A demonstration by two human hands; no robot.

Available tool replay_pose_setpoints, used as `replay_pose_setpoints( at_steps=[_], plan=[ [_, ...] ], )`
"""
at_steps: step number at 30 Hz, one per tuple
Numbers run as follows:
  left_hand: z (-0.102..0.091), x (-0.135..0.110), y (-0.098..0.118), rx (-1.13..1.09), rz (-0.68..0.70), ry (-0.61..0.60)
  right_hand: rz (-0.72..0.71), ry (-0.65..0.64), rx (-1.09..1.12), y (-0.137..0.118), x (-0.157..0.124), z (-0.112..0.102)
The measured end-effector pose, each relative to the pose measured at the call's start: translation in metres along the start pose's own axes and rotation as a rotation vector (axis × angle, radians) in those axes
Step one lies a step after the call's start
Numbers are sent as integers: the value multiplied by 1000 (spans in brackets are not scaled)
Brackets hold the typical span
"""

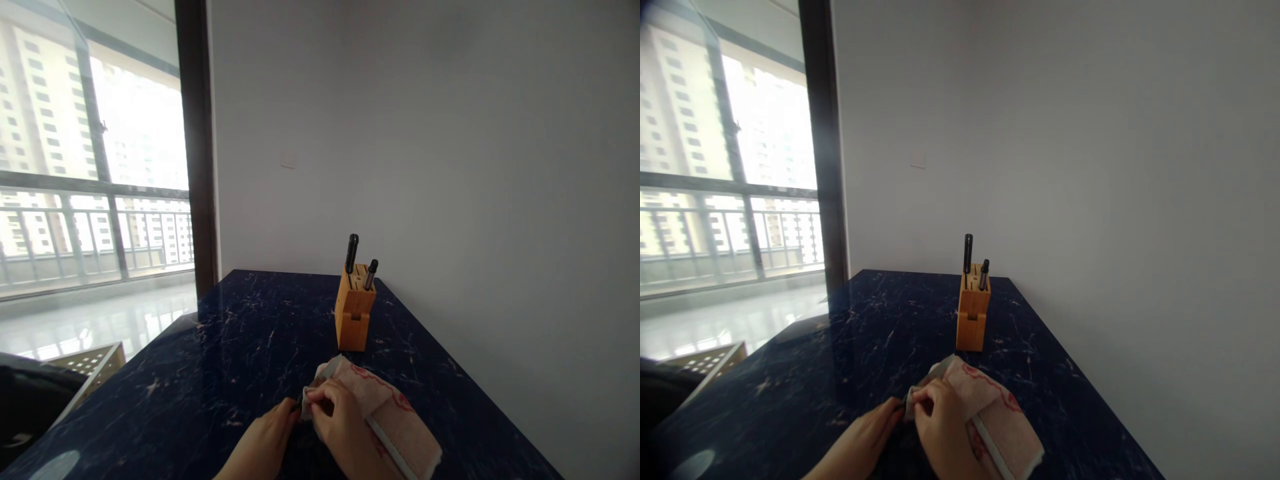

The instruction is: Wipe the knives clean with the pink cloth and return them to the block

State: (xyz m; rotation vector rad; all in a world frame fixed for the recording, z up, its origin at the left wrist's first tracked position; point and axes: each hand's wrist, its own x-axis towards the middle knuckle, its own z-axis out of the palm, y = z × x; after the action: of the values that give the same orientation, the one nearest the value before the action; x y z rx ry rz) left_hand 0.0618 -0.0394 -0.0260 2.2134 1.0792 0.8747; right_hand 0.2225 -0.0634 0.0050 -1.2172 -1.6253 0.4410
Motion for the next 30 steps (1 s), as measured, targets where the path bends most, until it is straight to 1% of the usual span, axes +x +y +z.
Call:
replay_pose_setpoints(
  at_steps=[3,5,9,12,16,21,26,30],
  plan=[
    [0,1,-2,-15,-2,16,27,2,13,1,0,0],
    [1,1,-2,-23,24,27,21,8,24,1,0,1],
    [1,1,-3,-39,56,34,-15,-1,52,1,0,0],
    [0,0,-1,-69,25,57,-63,-18,39,0,0,-1],
    [-1,0,2,-98,1,47,-131,-14,1,-2,-2,-4],
    [0,0,-1,-68,10,34,-124,-39,-28,-1,-3,-4],
    [-2,1,-2,-33,22,6,-75,-71,-141,3,-4,-5],
    [-3,1,2,-43,38,-8,-92,-50,-95,0,-5,-6]
  ],
)
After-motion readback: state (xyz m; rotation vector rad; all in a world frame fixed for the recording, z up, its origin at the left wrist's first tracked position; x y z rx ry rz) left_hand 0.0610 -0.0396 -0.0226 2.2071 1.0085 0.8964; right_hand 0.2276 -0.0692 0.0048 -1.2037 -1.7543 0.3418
